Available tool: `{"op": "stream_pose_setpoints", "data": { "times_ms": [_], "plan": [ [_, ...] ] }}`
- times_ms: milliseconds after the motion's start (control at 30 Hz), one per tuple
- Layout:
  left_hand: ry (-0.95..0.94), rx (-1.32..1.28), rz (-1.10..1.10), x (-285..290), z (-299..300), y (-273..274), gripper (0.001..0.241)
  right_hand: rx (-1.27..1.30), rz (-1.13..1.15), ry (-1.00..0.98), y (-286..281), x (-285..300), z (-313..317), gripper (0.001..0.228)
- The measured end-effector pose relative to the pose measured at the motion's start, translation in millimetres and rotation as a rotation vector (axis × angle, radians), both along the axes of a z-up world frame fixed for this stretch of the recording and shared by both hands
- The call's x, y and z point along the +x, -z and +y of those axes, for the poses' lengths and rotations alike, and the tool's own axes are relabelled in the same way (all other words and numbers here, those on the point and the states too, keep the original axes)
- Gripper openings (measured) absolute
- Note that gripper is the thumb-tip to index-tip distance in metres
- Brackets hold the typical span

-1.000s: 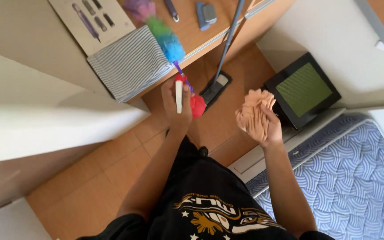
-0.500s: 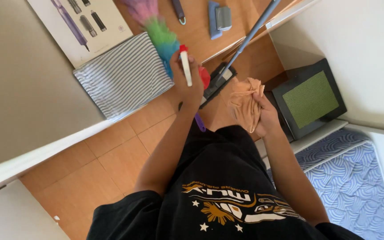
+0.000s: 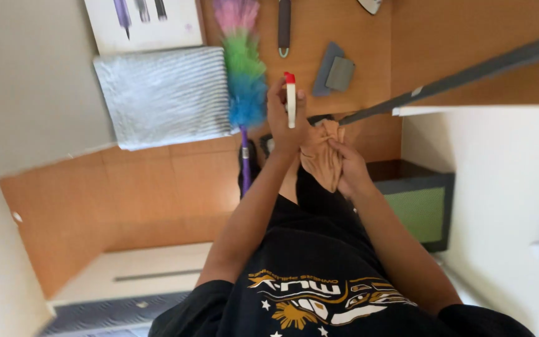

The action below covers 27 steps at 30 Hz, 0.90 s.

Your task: Wiping a wall near a light switch and mopping the tiled floor in a bedroom.

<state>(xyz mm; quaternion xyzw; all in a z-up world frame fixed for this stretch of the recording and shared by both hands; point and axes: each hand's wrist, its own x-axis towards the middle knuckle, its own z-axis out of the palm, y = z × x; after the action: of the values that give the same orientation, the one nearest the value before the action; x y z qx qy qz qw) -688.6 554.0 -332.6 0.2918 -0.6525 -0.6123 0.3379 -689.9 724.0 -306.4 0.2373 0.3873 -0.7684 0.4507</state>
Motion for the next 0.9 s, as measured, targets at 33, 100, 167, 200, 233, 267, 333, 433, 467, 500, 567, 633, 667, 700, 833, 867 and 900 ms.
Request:
{"op": "stream_pose_setpoints", "data": {
  "times_ms": [33, 100, 167, 200, 233, 267, 333, 433, 467, 500, 567, 633, 667, 700, 833, 867, 900],
  "plan": [
    [-0.047, 0.004, -0.005, -7, 2, 1, 0.046, 0.004, -0.005, -0.047, -3, -15, 2, 0.041],
    [-0.103, -0.102, 0.002, -18, 3, 0, 0.046, 0.004, 0.076, -0.096, -12, -41, 0, 0.044],
    [-0.146, -0.141, -0.039, -27, 8, 4, 0.047, -0.012, 0.062, -0.154, -11, -62, 7, 0.042],
    [-0.153, -0.182, -0.069, -31, 9, 6, 0.048, -0.031, 0.059, -0.177, -11, -72, 9, 0.040],
    [-0.180, -0.179, -0.078, -34, 12, 8, 0.048, -0.029, 0.052, -0.205, -12, -81, 10, 0.040],
    [-0.190, -0.197, -0.097, -38, 11, 9, 0.055, -0.025, 0.107, -0.222, -13, -90, 7, 0.043],
    [-0.215, -0.211, -0.129, -37, 10, 5, 0.061, -0.020, 0.152, -0.257, -10, -106, 9, 0.046],
    [-0.219, -0.392, -0.245, -14, 9, 1, 0.080, -0.020, 0.251, -0.310, 1, -123, 21, 0.041],
    [-0.166, -0.461, -0.283, -3, 6, 4, 0.083, -0.038, 0.261, -0.295, 0, -131, 22, 0.041],
    [-0.111, -0.529, -0.322, 7, 4, 6, 0.086, -0.056, 0.271, -0.280, -1, -139, 23, 0.040],
    [-0.079, -0.376, -0.328, 30, 1, -3, 0.074, -0.048, 0.328, -0.295, -4, -151, 23, 0.035],
    [-0.033, -0.221, -0.333, 41, -1, -26, 0.063, -0.034, 0.380, -0.299, -9, -162, 19, 0.031],
    [-0.031, -0.075, -0.264, 40, -3, -43, 0.052, -0.026, 0.479, -0.323, -12, -168, 15, 0.028],
    [-0.029, 0.070, -0.195, 39, -5, -59, 0.042, -0.018, 0.579, -0.346, -15, -174, 11, 0.025],
    [0.055, 0.056, -0.097, 4, -31, -117, 0.041, 0.222, 1.002, -0.410, -26, -193, -18, 0.023],
    [0.137, -0.008, -0.109, -6, -40, -116, 0.045, 0.146, 1.049, -0.390, -33, -198, -28, 0.022],
    [0.218, -0.072, -0.121, -18, -50, -114, 0.048, 0.069, 1.096, -0.372, -39, -203, -38, 0.021]
  ]
}}
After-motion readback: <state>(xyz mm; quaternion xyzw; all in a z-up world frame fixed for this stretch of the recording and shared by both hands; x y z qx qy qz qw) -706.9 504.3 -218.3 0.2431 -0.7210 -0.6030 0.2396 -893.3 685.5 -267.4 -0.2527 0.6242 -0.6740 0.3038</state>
